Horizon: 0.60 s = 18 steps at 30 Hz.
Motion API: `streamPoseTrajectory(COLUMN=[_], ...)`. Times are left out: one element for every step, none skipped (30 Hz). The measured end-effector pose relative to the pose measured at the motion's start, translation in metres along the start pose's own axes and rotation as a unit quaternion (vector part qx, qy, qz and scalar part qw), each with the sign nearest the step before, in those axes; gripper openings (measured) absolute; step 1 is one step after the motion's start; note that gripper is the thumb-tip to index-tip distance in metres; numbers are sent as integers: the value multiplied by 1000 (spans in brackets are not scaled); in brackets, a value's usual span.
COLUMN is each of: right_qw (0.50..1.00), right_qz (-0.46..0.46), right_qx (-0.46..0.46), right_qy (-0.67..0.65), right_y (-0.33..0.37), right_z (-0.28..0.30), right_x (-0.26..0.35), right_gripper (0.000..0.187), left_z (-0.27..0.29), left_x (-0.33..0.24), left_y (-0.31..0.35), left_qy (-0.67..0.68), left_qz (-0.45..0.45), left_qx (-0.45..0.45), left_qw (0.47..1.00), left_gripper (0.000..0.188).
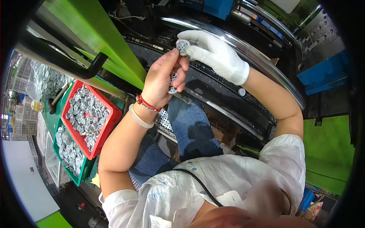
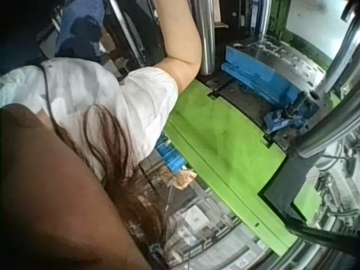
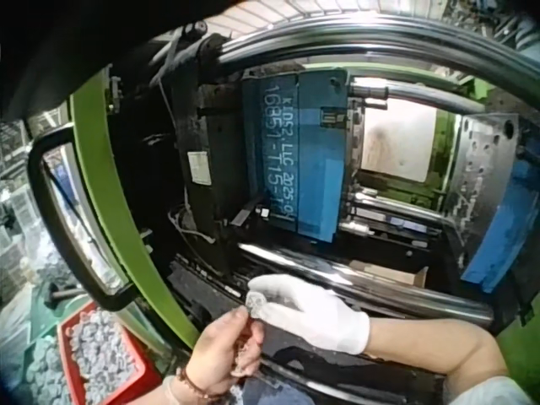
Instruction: Operating an injection molding machine by removing, cleaning, and inspecting plastic parts.
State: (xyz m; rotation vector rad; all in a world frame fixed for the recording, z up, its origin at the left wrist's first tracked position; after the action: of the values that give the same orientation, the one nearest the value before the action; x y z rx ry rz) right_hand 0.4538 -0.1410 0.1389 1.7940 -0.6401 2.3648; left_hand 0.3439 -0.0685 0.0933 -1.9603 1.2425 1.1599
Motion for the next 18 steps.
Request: streamPoseTrajectory(right_qw=[1000, 1000, 999, 998, 995, 995, 998, 998, 995, 994, 992, 997, 998, 988, 972, 983, 968, 940], right_qz=[20, 13, 19, 25, 10, 10, 6, 51, 58, 69, 84, 46, 32, 117, 167, 122, 163, 206], right_qx=[-2, 5, 24, 32, 35, 41, 35, 46, 50, 48, 34, 26, 19, -39, -83, -125, -188, -268], right_qy=[16, 19, -18, -56, -90, -89, -60, -2, 58, 77, 91, 55, 53, 91, 146, 57, -26, 38], right_y=[1, 1, 1, 1, -1, 0, -1, 0, 1, 3, 4, 3, 0, -3, -10, -22, -33, -44], right_z=[0, 0, -1, -1, 0, 3, 5, 8, 9, 11, 15, 18, 24, 40, 58, 86, 119, 157], right_x=[1, -2, -2, -3, -6, -6, -7, -2, -1, 2, 6, 4, 4, 15, 21, 14, 15, 16], right_gripper=[39, 42, 42, 41, 41, 41, 40, 40, 41, 40, 39, 40, 41, 39, 38, 35, 33, 39], left_z=[-1, -1, -2, -3, -4, -3, -6, -6, -6, -9, -10, -13, -14, -14, -15, -17, -18, -19], left_x=[1, 2, 3, 4, 5, 6, 6, 6, 6, 5, 5, 6, 7, 10, 13, 15, 17, 18], left_y=[0, 0, 1, 2, 3, 4, 4, 3, 2, 1, 0, 0, -1, 0, 1, 2, 3, 5], left_qy=[1, 16, 29, 43, 54, 53, 61, 53, 45, 43, 32, 21, 3, 4, 0, -6, -11, -15], left_qz=[9, 21, 33, 43, 54, 66, 61, 71, 77, 62, 59, 42, 30, 33, 38, 40, 43, 47], left_qx=[12, 9, 8, 10, 6, -13, -1, -9, -7, 10, 13, 29, 27, 15, 13, 18, 23, 27], left_qw=[1000, 1000, 999, 998, 997, 996, 996, 996, 996, 997, 998, 999, 999, 999, 999, 999, 999, 998], left_gripper=[39, 38, 38, 38, 38, 37, 37, 36, 36, 35, 34, 34, 37, 43, 44, 43, 42, 40])
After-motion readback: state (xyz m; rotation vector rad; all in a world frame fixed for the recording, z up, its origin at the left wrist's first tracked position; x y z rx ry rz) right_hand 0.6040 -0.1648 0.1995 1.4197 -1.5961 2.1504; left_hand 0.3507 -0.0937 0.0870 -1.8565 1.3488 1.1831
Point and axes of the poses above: each hand's wrist, its own y-axis away from the middle knuckle, its own z-axis out of the back of the hand, x = y × z, the point moved 6 cm from there along -y, towards the middle knuckle, and after that the axes turned 5 degrees about -x, right-handed, at the moved point
